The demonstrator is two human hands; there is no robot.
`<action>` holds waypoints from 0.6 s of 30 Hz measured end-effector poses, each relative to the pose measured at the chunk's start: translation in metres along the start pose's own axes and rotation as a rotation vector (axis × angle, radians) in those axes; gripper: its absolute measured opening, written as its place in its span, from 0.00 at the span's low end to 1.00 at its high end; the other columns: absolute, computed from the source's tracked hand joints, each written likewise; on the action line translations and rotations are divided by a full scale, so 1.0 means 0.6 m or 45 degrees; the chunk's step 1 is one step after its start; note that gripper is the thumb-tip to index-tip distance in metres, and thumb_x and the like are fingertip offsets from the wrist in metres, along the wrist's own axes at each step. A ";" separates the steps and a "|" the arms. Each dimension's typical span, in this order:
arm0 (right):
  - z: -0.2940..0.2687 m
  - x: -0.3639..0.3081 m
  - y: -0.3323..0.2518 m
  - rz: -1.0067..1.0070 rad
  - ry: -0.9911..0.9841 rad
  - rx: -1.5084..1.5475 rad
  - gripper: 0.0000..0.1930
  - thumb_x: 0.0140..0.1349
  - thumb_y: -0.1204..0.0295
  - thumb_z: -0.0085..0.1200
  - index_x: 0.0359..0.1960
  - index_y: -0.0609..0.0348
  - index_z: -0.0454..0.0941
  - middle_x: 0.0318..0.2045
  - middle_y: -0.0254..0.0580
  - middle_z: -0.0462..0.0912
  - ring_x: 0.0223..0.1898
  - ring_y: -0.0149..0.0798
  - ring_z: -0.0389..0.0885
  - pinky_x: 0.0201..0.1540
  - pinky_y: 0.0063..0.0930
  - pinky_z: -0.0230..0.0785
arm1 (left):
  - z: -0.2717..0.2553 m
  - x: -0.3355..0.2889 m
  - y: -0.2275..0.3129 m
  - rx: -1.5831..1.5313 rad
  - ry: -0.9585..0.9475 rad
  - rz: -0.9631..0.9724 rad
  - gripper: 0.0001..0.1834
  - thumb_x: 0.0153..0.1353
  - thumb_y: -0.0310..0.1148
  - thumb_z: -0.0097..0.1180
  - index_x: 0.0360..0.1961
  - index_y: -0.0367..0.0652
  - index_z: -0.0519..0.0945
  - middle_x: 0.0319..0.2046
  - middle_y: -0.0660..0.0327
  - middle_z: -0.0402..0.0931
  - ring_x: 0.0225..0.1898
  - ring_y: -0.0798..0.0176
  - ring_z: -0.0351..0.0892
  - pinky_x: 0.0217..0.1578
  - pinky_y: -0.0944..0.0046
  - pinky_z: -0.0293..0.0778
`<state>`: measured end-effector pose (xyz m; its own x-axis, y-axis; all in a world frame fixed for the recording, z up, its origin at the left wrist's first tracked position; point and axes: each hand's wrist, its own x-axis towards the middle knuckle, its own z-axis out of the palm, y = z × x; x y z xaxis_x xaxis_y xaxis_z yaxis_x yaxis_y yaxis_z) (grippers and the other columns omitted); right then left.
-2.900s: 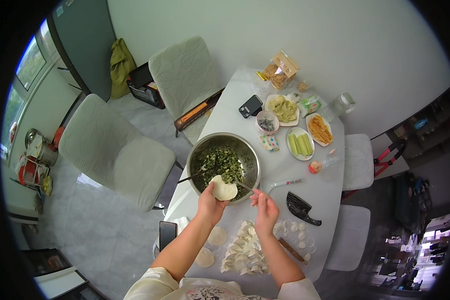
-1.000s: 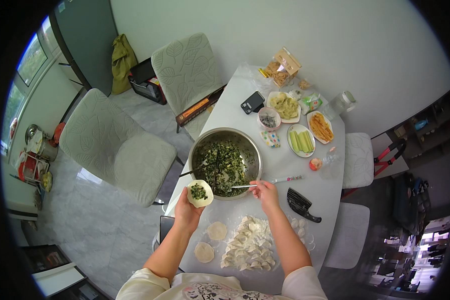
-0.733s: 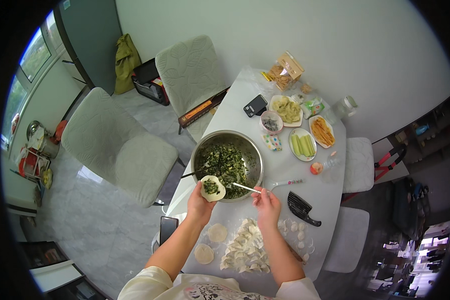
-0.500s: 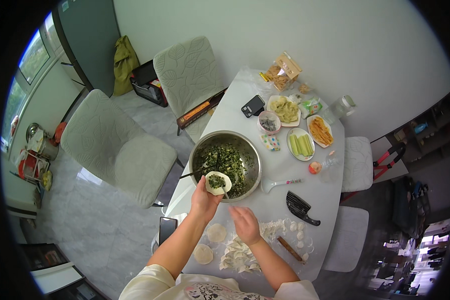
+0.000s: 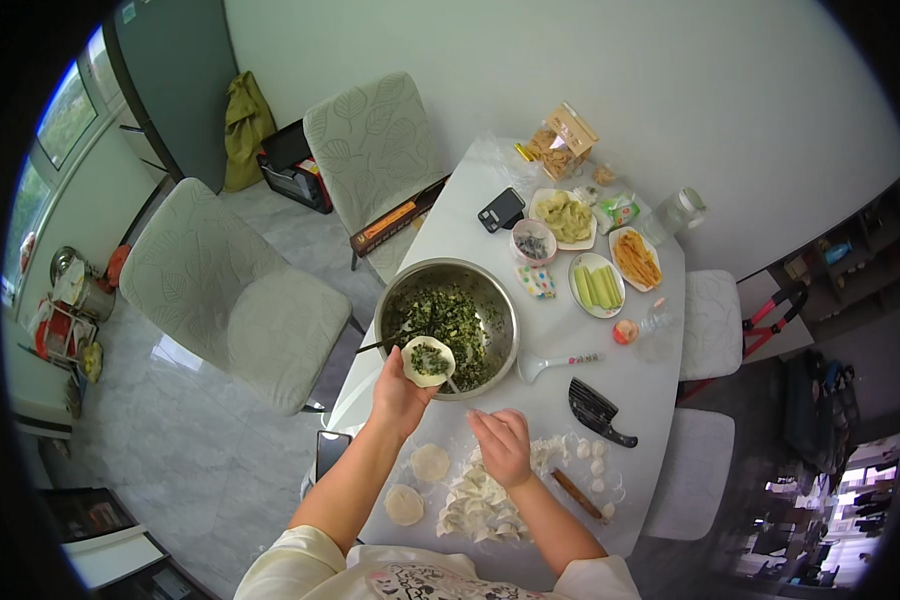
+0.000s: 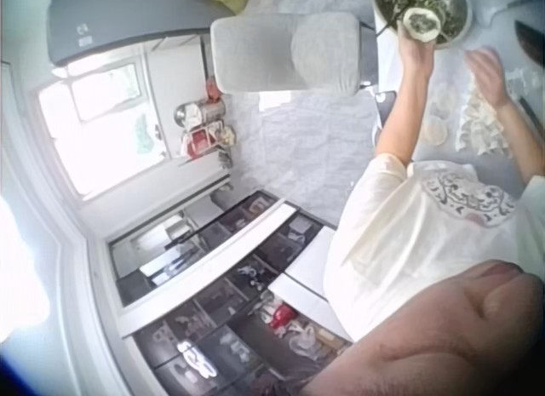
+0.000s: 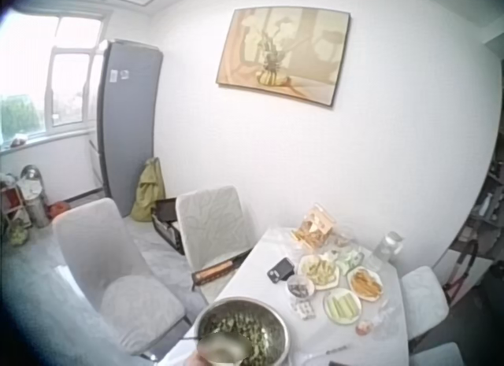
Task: The person repeatedly scoops green vegetable filling into round dough wrappers and folds them into dumplings. The finished dumplings are placed on the table next to the work area.
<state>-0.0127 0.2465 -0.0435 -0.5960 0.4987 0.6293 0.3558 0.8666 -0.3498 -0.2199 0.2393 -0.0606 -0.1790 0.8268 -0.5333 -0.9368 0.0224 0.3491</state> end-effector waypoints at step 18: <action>0.085 0.001 0.102 0.190 -0.380 -0.084 0.14 0.57 0.67 0.62 0.45 0.47 0.86 0.45 0.34 0.78 0.51 0.44 0.70 0.59 0.44 0.59 | -0.059 -0.056 -0.007 -0.010 0.011 -0.021 0.27 0.76 0.48 0.31 0.62 0.38 0.68 0.60 0.52 0.72 0.60 0.49 0.74 0.61 0.44 0.73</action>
<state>-0.0280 0.3005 -0.1001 -0.7149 0.6107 0.3406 0.4948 0.7860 -0.3707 -0.2204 0.1920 -0.0714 -0.1660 0.8214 -0.5457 -0.9421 0.0315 0.3339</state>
